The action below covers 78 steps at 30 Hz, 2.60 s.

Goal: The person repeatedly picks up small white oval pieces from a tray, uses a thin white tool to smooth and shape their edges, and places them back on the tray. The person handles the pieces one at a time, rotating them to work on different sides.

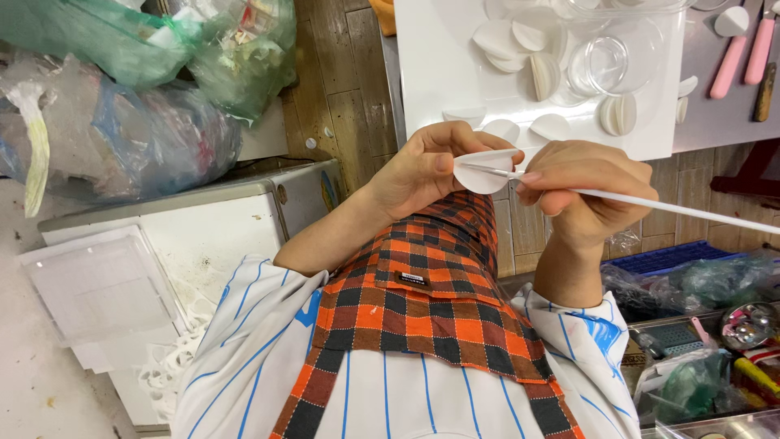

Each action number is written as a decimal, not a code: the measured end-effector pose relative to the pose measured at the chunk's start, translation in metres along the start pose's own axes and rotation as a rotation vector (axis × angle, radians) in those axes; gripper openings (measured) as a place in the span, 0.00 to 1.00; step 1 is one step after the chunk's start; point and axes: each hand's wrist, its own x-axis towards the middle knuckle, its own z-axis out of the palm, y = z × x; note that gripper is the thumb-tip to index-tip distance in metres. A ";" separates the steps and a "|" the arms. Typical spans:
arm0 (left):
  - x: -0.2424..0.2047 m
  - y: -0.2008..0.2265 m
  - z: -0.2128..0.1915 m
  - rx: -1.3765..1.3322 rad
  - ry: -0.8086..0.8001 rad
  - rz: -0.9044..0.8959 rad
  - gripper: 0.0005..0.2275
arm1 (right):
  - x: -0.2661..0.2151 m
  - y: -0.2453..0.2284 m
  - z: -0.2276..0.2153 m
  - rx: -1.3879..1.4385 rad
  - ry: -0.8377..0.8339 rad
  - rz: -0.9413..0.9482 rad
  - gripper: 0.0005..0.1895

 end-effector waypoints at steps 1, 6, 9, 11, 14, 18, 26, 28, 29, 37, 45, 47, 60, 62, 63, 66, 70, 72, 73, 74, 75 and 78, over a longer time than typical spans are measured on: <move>-0.001 0.000 -0.001 0.011 0.000 0.007 0.20 | 0.000 0.000 0.000 -0.011 0.003 0.002 0.21; -0.003 0.000 -0.002 0.019 0.064 0.021 0.20 | 0.002 0.000 -0.009 -0.108 0.010 -0.022 0.20; -0.005 0.000 -0.002 0.021 0.101 0.033 0.20 | 0.002 0.000 -0.021 -0.286 -0.010 -0.056 0.18; -0.004 -0.001 -0.004 0.034 0.133 0.043 0.18 | 0.000 -0.003 -0.024 -0.449 -0.056 -0.053 0.15; -0.001 0.001 -0.013 0.084 0.206 0.103 0.16 | -0.001 -0.006 -0.026 -0.593 -0.112 0.028 0.13; -0.010 0.022 -0.034 0.115 0.303 0.290 0.15 | 0.006 0.015 -0.027 -0.660 -0.206 0.074 0.08; -0.030 0.034 -0.039 0.103 0.343 0.365 0.14 | -0.016 0.054 0.024 -1.182 -0.589 -0.195 0.21; -0.034 0.031 -0.040 0.098 0.363 0.346 0.14 | -0.026 0.050 0.028 -1.138 -0.612 -0.228 0.21; -0.036 0.029 -0.040 0.099 0.371 0.352 0.14 | -0.031 0.047 0.031 -1.110 -0.630 -0.254 0.21; -0.039 0.026 -0.038 0.146 0.352 0.318 0.14 | -0.025 0.024 0.020 -0.921 -0.533 -0.387 0.03; -0.028 0.012 -0.007 0.353 0.158 0.165 0.17 | -0.012 -0.004 0.017 -0.836 -0.172 -0.555 0.04; -0.027 0.012 0.000 0.385 0.123 0.148 0.17 | -0.013 -0.007 0.016 -0.867 -0.221 -0.543 0.04; -0.024 0.009 0.009 0.418 0.039 0.136 0.15 | -0.027 -0.001 0.010 -0.835 -0.182 -0.566 0.07; -0.021 0.007 0.008 0.421 0.043 0.147 0.15 | -0.027 0.003 0.011 -0.839 -0.140 -0.583 0.06; -0.020 0.005 0.009 0.421 0.048 0.154 0.15 | -0.026 0.005 0.012 -0.841 -0.120 -0.592 0.06; -0.020 0.006 0.015 0.417 0.077 0.194 0.13 | -0.024 0.006 0.012 -0.834 -0.142 -0.572 0.05; -0.020 0.008 0.030 0.488 0.235 0.147 0.11 | -0.020 0.010 0.013 -0.823 -0.058 -0.521 0.05; -0.021 0.007 0.035 0.750 0.243 0.269 0.10 | -0.019 0.013 0.015 -0.806 -0.016 -0.488 0.05; -0.020 0.007 0.036 0.880 0.246 0.330 0.11 | -0.019 0.015 0.016 -0.784 -0.012 -0.462 0.05; -0.019 0.007 0.037 0.995 0.251 0.408 0.11 | -0.021 0.018 0.018 -0.761 -0.007 -0.436 0.05; -0.017 0.008 0.038 1.110 0.255 0.487 0.11 | -0.022 0.020 0.018 -0.739 -0.003 -0.409 0.05; -0.015 0.011 0.040 1.262 0.236 0.575 0.09 | -0.030 0.026 0.019 -0.668 0.050 -0.262 0.06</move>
